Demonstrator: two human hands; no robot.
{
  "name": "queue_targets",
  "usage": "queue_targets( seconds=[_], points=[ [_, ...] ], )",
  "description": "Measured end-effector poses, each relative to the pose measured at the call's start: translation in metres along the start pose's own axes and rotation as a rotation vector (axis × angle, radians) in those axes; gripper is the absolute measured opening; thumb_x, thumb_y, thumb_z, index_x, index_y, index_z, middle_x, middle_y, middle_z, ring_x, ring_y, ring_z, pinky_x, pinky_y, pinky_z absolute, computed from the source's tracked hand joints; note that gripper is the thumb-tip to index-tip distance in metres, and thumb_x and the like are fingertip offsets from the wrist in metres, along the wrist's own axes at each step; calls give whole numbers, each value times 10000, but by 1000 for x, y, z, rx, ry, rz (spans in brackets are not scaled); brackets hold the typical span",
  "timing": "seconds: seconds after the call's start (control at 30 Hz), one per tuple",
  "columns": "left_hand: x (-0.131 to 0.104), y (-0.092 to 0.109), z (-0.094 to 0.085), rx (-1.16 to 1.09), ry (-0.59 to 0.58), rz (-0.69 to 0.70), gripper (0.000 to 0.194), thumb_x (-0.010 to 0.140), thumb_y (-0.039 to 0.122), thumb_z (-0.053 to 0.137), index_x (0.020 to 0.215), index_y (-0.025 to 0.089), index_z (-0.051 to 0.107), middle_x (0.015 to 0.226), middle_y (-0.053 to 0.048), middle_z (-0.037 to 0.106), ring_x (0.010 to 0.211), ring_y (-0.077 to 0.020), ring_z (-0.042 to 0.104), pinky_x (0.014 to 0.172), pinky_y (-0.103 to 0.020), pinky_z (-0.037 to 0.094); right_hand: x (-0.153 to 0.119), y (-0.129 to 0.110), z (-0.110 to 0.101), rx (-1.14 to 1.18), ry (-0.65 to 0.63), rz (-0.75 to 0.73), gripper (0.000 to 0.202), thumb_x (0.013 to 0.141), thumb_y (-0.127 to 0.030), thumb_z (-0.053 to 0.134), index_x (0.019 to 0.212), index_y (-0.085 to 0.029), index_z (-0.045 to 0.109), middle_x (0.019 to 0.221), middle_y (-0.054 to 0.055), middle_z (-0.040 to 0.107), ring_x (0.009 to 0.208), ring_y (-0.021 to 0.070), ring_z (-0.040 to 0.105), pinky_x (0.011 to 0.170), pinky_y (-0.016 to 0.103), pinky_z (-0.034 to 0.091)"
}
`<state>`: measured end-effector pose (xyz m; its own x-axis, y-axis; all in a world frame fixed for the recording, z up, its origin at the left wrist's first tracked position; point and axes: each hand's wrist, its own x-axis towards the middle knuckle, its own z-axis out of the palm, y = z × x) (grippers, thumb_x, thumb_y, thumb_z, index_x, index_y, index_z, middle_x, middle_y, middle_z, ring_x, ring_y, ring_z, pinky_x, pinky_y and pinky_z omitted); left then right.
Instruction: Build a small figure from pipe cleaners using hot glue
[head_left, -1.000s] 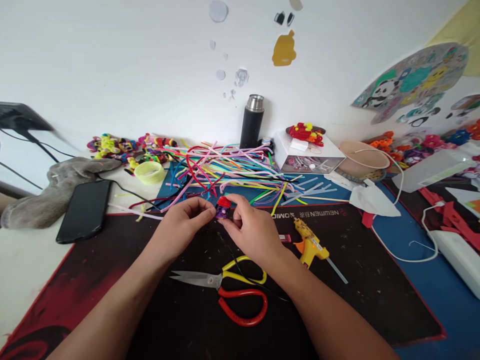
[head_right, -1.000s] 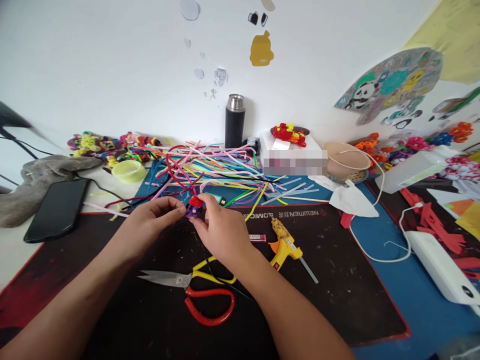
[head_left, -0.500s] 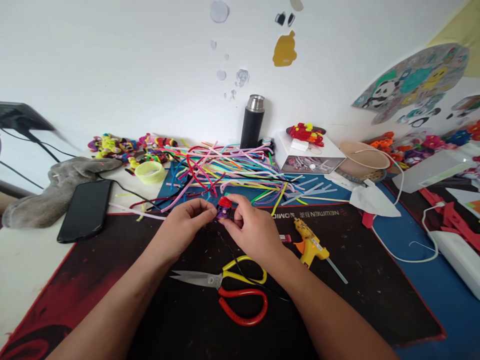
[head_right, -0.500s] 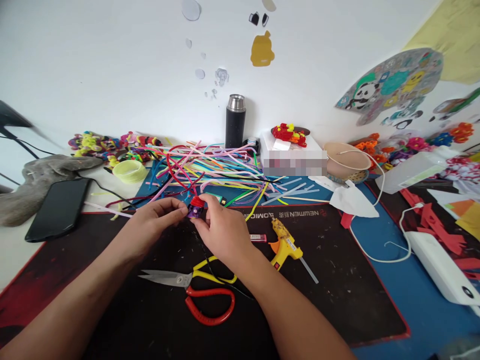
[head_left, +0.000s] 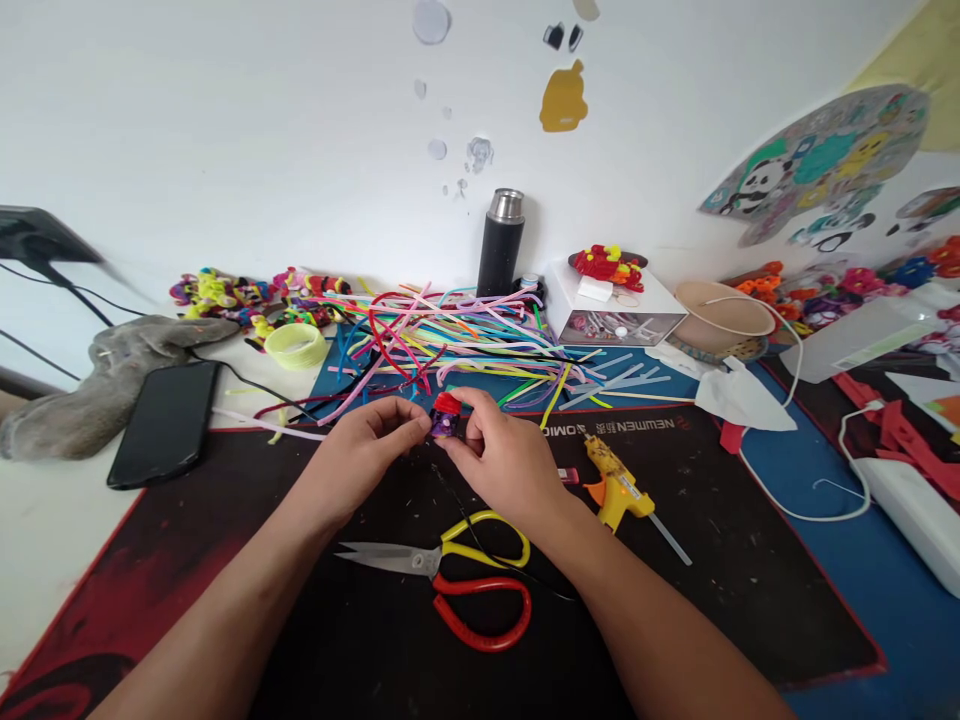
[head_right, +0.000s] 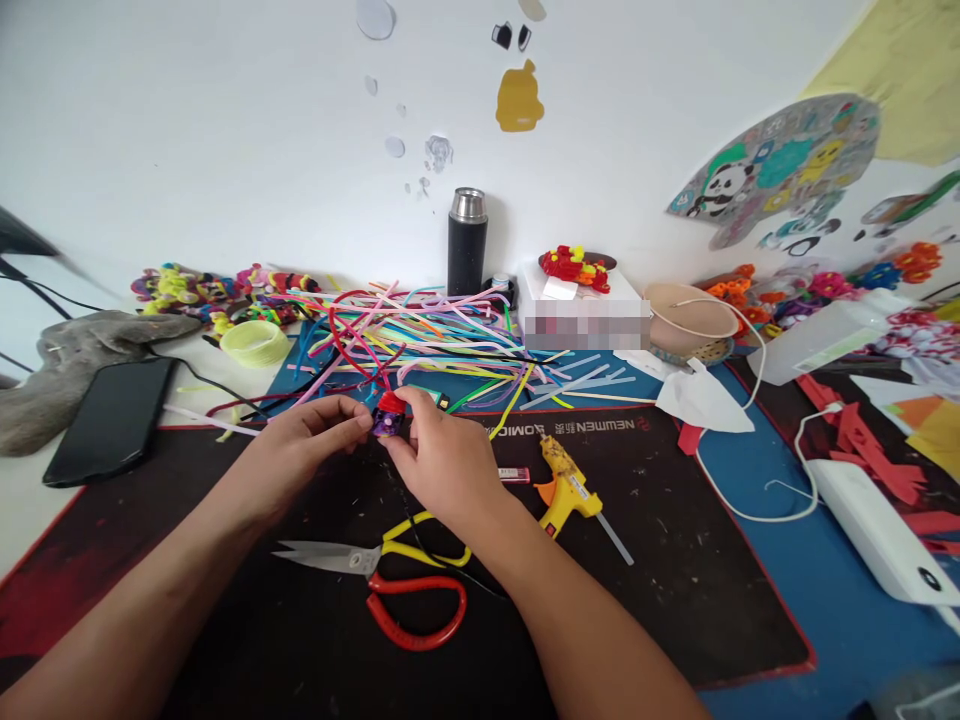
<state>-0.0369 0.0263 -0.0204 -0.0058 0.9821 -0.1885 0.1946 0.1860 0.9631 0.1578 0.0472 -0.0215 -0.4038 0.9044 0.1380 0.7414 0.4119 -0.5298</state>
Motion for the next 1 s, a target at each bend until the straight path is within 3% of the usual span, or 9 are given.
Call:
queue_targets(
  seconds=[0.3,0.47,0.57,0.7,1.0],
  points=[
    [-1,5,-5,167,35,66,415,893,614,705,893,200,742,831,-25,715,772,-205,623,706,-291,460,0,4,0,12,18,-2,515,969,-329,725,1454,-250,570,780,-29,733,654,164,672,604,272,339],
    [-5,11,-9,206,42,216,537,814,528,812,1263,256,699,1089,-56,743,998,-260,681,862,-356,539,-1,6,-2,13,17,-32,509,991,-335,700,1474,-255,562,793,-25,741,668,167,680,609,272,350],
    [-8,13,-6,341,0,317,606,859,430,756,1432,295,610,1303,-79,703,1148,-286,656,1006,-436,529,-2,6,-3,-14,-7,-57,507,1006,-340,674,1491,-256,550,838,-5,761,704,176,697,622,269,373],
    [-8,6,-1,533,-28,448,536,911,347,653,1441,279,605,1422,-101,659,1317,-313,598,1157,-504,447,-3,4,-5,-65,-38,-86,501,1017,-347,653,1495,-244,544,886,19,777,733,194,712,628,276,396],
    [-8,2,0,639,22,531,520,934,291,609,1453,261,590,1437,-96,675,1322,-298,625,1147,-465,469,-5,4,-6,-24,-23,-115,499,1032,-307,610,1521,-253,529,898,19,768,738,181,692,642,276,393]
  ],
)
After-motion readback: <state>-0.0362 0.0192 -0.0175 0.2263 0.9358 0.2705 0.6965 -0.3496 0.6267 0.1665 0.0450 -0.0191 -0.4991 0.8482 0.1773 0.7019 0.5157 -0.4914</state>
